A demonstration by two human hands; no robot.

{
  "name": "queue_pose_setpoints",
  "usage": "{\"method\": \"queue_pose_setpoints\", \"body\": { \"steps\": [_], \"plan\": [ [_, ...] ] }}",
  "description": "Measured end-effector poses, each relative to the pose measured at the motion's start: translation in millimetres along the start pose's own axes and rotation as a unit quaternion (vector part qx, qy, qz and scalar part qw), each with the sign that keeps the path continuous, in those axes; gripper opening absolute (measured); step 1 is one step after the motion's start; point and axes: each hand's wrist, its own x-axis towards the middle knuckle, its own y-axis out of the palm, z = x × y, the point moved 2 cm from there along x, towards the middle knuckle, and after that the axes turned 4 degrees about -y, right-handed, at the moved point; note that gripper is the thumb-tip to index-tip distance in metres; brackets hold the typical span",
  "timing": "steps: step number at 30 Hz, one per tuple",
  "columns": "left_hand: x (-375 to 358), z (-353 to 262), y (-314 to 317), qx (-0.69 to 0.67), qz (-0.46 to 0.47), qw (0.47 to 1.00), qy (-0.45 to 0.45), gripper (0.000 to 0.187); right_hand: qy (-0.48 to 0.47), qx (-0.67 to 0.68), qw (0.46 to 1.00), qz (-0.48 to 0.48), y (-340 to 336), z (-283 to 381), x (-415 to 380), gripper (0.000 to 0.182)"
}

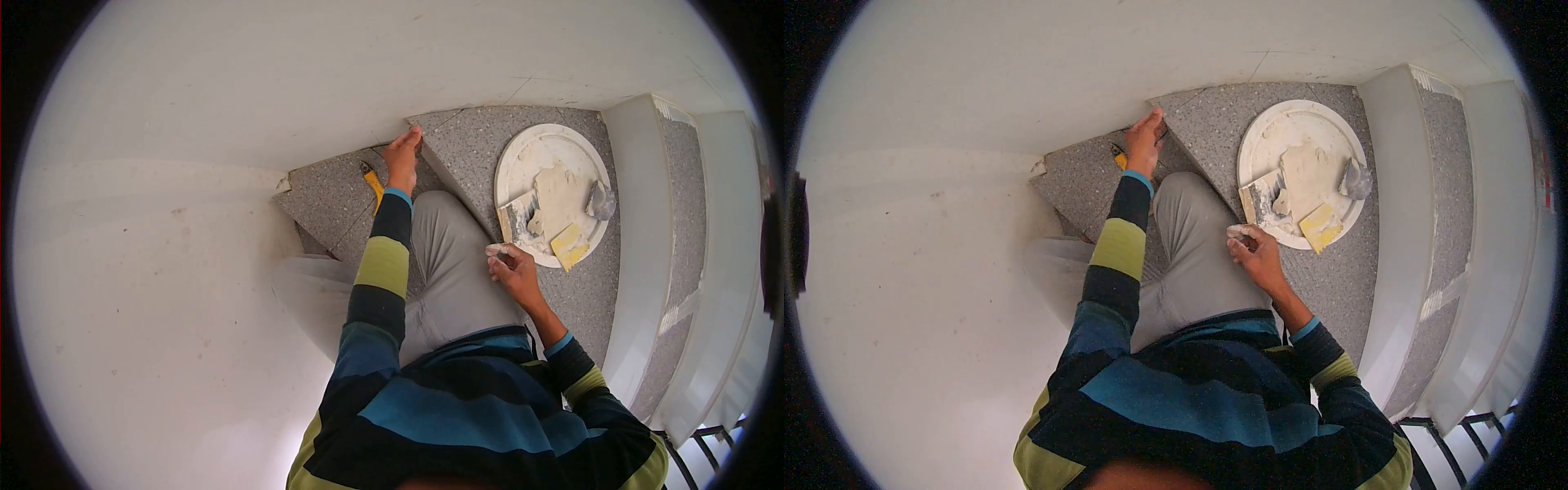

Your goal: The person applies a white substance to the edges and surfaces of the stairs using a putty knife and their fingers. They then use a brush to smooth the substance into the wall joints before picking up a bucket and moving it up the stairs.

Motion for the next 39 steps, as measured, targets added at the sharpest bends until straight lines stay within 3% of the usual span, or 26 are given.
{"method": "queue_pose_setpoints", "body": {
  "steps": [4, 6, 9, 18, 39],
  "plan": [
    [-0.4, -0.7, 1.5, 0.003, 0.004, 1.0, 0.004, 0.038, 0.001, 0.002, 1.0, -0.001, 0.2, 1.0, 0.0, 0.023],
    [-3.7, -3.2, 4.0, -0.011, -0.038, 0.999, 0.025, 0.026, 0.001, -0.002, 1.0, 0.002, 0.0, 0.6, 0.2, 0.023],
    [-7.9, -6.4, 5.9, -0.007, -0.04, 0.999, 0.024, 0.025, 0.002, 0.001, 1.0, 0.001, 0.6, -0.1, 0.5, 0.023],
    [-9.6, -6.1, 3.4, 0.019, -0.017, 1.0, 0.005, 0.035, 0.002, 0.001, 1.0, -0.001, 1.3, 0.6, 1.3, 0.023],
    [-11.3, -10.6, 4.0, 0.052, -0.021, 0.998, 0.011, 0.029, 0.003, 0.011, 1.0, 0.003, 2.6, 0.2, 1.9, 0.021]
  ]
}}
